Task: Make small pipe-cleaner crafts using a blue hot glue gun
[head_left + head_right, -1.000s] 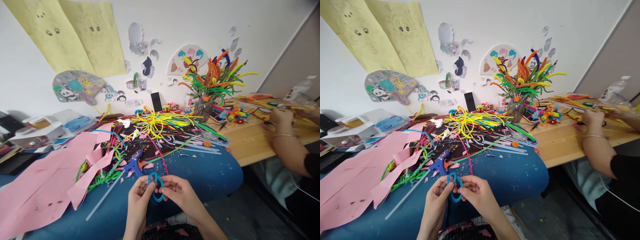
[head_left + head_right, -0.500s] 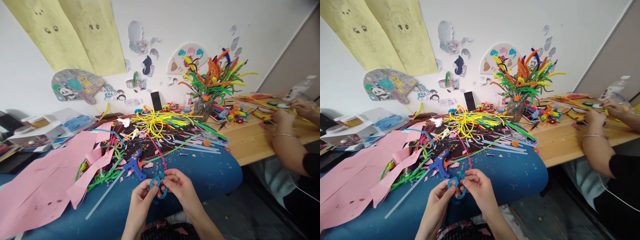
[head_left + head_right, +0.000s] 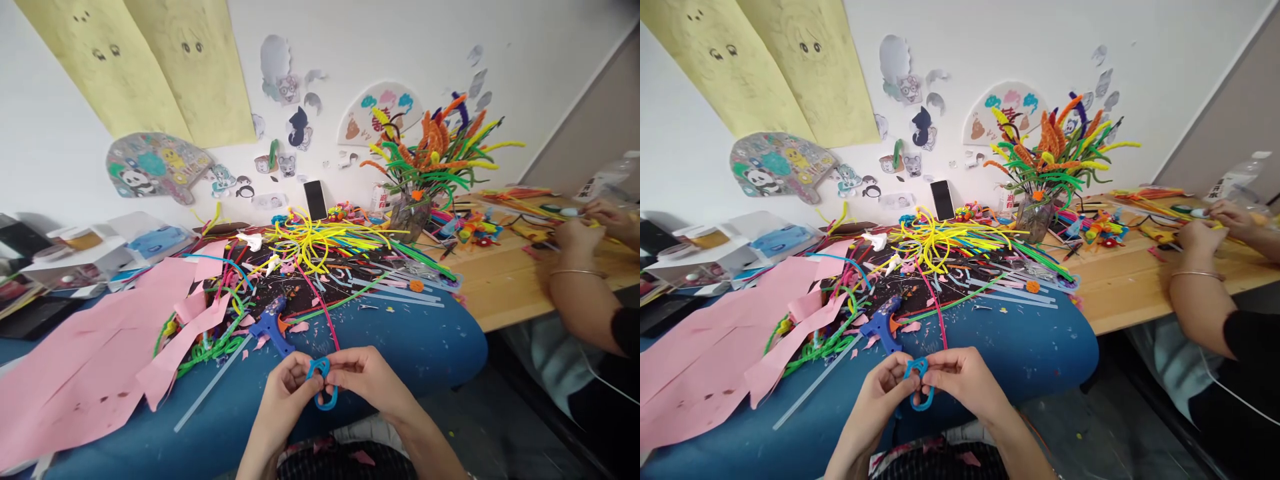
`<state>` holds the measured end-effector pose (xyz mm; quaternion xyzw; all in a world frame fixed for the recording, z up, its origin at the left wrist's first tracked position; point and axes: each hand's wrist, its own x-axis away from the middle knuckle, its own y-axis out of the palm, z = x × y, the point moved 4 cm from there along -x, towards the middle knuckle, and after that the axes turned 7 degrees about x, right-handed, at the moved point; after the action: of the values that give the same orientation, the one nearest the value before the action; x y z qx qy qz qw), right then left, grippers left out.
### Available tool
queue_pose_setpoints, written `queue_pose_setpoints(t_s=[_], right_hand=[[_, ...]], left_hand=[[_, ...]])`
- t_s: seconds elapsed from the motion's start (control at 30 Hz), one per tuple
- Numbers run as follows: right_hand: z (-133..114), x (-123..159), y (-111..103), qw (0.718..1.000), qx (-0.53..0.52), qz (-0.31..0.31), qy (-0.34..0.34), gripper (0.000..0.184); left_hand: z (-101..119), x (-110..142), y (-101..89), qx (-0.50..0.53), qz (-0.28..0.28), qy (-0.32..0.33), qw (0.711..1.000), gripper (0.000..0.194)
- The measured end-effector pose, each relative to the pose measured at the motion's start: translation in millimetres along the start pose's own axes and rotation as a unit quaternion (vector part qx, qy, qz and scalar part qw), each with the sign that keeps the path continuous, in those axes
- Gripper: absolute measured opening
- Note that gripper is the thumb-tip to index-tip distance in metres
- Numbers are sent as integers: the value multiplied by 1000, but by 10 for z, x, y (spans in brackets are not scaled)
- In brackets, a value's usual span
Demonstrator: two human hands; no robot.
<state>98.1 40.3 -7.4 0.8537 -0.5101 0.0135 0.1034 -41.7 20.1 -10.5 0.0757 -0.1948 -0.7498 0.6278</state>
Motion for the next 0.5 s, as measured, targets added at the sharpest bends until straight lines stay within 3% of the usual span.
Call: queue_pose_setpoints(t_s=[0.3,0.5], right_hand=[[22,-20,2,999,-19,9,38,32],[-1,-13,7,999,6,52,5,32]], left_hand=[[30,4,47,-28,-15,-7,999,23],[40,-10,39,-60,-4,-3,998,27]])
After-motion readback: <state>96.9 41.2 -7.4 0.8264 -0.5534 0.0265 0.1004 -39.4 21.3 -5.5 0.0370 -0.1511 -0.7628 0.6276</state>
